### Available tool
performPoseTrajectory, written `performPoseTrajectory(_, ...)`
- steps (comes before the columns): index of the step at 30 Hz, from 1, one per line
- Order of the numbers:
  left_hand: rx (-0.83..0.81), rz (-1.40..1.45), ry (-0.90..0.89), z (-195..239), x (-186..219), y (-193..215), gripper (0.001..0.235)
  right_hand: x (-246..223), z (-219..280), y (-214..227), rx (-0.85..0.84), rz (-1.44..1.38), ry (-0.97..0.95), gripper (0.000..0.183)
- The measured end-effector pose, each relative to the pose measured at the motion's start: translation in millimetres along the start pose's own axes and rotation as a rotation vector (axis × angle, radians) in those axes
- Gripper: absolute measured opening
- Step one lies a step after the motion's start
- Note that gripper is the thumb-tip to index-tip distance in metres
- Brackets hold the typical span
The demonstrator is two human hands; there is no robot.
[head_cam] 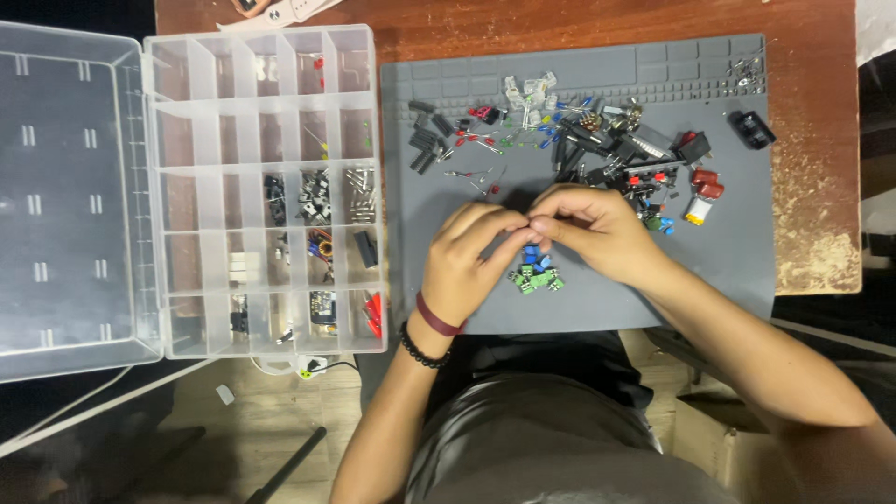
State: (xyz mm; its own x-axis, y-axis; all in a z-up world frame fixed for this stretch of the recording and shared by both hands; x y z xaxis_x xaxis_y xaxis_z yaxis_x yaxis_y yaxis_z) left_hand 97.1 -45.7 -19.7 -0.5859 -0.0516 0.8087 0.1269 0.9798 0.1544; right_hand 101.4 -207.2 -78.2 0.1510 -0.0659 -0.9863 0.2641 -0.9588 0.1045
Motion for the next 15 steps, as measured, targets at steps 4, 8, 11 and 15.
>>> performPoseTrajectory(4, -0.002, 0.024, -0.008, -5, 12, 0, 0.019, -7, 1, -5, -0.026, -0.039, -0.013, 0.009)
performPoseTrajectory(8, -0.068, -0.065, -0.140, -1, 33, -20, 0.016, -4, 1, 1, -0.035, -0.011, 0.011, 0.006)
performPoseTrajectory(11, -0.205, -0.125, -0.322, 19, 62, -63, 0.005, -8, -4, 15, -0.004, -0.177, -0.004, 0.012)
performPoseTrajectory(15, -0.416, -0.214, -0.453, 59, 63, -131, 0.008, -21, -25, 44, 0.036, -0.375, 0.068, 0.019)
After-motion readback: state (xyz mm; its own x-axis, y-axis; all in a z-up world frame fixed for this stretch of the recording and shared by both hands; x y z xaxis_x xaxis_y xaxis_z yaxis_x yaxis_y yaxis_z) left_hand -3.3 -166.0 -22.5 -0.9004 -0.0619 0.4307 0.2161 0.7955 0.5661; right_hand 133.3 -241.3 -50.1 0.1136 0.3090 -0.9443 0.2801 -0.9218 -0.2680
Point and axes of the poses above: each hand's wrist, its own z-axis away from the middle knuckle, its own y-axis out of the back of the hand, x = y × z, the point moved 8 cm from there along -z, towards the middle knuckle, and after that the axes turned 7 degrees about z, right-handed, at the moved point
